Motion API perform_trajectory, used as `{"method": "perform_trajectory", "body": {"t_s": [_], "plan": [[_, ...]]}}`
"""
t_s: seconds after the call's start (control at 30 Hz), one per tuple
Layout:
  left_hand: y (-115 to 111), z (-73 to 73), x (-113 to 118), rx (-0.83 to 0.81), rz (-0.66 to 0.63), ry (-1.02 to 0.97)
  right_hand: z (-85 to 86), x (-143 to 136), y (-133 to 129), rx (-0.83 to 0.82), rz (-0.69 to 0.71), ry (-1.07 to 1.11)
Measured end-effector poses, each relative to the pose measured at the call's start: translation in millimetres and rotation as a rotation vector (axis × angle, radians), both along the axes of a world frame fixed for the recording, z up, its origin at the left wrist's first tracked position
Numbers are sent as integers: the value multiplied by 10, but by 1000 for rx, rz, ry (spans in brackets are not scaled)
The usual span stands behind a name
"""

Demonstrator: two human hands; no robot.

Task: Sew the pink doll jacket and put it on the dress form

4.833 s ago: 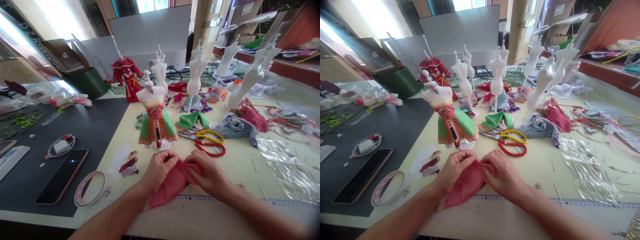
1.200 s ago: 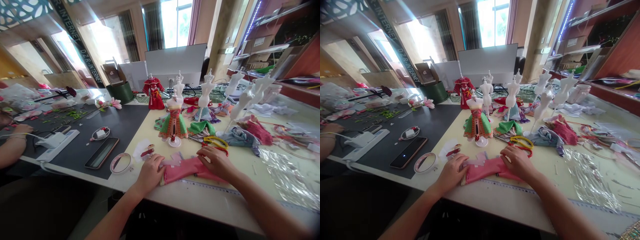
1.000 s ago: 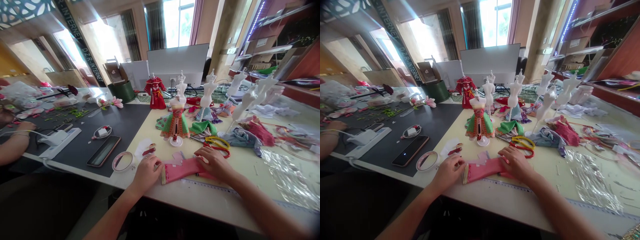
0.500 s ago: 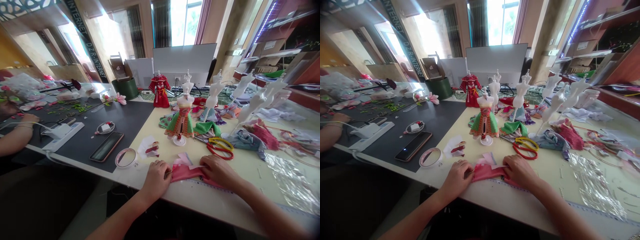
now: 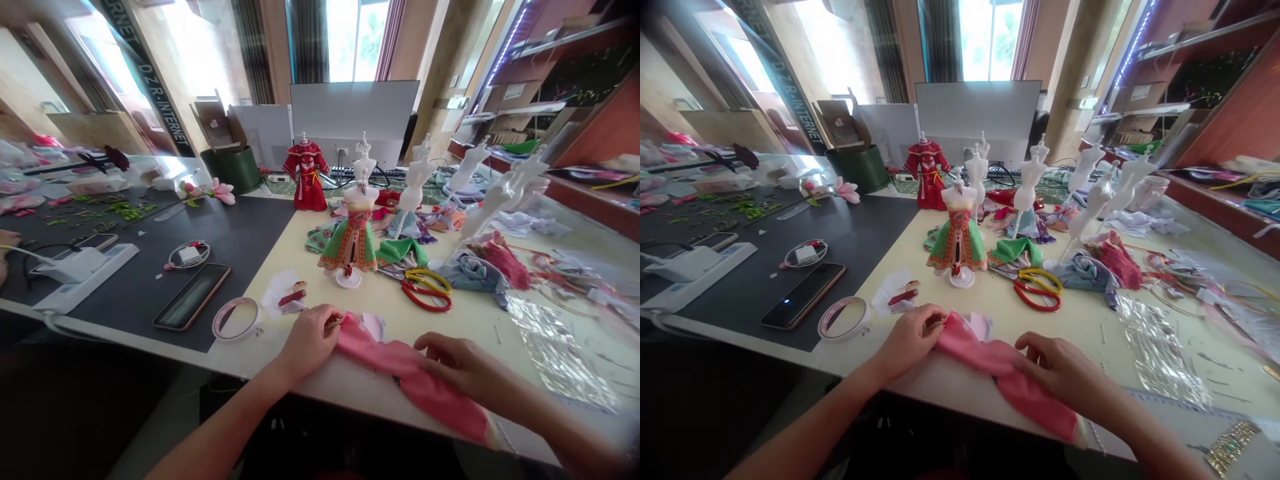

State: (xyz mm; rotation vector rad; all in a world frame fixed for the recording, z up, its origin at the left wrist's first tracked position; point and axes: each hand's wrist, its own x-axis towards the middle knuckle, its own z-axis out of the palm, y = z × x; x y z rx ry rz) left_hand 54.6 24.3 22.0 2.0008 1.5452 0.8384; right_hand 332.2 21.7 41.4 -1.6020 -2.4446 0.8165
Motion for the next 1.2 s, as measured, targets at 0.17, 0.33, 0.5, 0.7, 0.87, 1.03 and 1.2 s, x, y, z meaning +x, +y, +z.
{"method": "perform_trajectory", "body": {"t_s": [0.17,0.33,0.5,0.7,0.87,1.03,1.2], "plan": [[-94,-13,-175,-28,33,20,-147,-74,155,267,-47,-72],[-132,-89,-201,5,75,65,-108,-602,401,330,124,-127],[-61,-161,-190,107,105,91,-72,-869,453,352,243,-248],[153,-111,10,179,40,148,-125,-464,217,290,93,-254],[253,-73,186,218,-14,123,-193,-63,-39,398,-90,-177],[199,-137,48,264,41,90,-251,170,-318,352,-38,-83],[162,-166,-10,208,83,108,-312,219,-432,377,-9,-63]]}}
